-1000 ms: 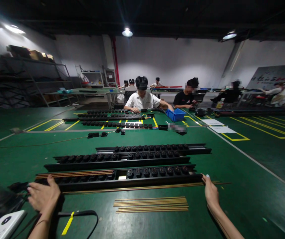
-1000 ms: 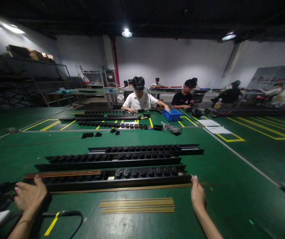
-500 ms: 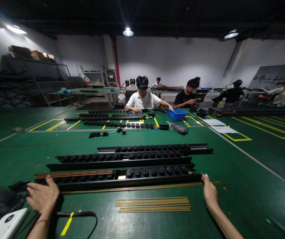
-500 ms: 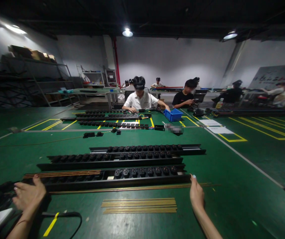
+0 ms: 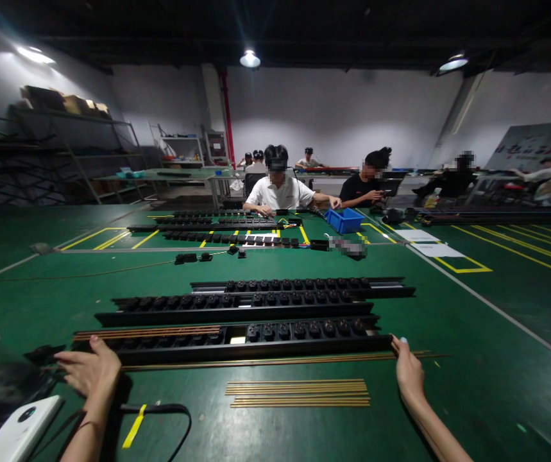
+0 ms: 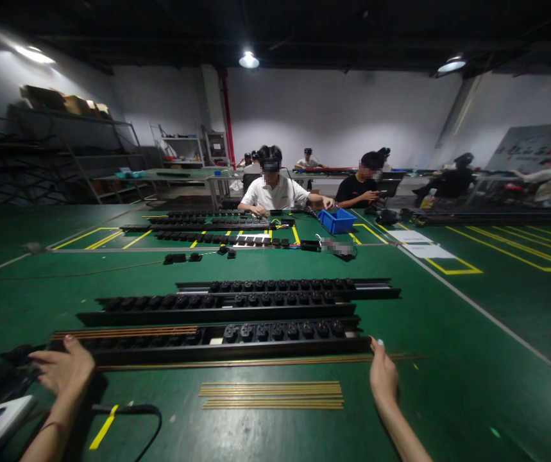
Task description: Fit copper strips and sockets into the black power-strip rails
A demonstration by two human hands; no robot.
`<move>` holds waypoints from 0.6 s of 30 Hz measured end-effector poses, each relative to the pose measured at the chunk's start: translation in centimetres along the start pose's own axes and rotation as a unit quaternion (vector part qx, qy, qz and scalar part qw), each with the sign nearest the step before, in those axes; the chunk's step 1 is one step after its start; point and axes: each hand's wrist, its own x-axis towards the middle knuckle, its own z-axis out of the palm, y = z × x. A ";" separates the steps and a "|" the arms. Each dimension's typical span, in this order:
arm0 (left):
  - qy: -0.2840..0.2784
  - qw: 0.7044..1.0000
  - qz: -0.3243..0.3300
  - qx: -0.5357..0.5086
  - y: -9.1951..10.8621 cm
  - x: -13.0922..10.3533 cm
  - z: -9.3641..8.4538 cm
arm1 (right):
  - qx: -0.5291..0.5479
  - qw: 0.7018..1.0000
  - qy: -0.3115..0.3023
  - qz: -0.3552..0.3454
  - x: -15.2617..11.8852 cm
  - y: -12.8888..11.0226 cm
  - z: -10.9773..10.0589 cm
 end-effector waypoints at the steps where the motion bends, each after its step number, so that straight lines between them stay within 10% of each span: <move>1: 0.000 1.000 0.012 -0.010 0.7 -0.9 -0.2 | -0.001 1.000 -0.001 0.002 0.0 0.0 0.0; 8: -0.125 0.982 0.108 -0.096 4.1 -12.8 -0.5 | 0.037 0.999 -0.016 -0.028 0.1 0.7 -0.2; 13: -0.281 0.939 0.193 -0.055 1.2 -23.0 -0.3 | 0.103 0.992 -0.034 -0.060 0.5 1.7 0.1; 18: -0.385 0.897 0.216 0.029 -1.2 -27.3 1.1 | 0.181 0.978 -0.065 -0.078 1.2 1.4 0.2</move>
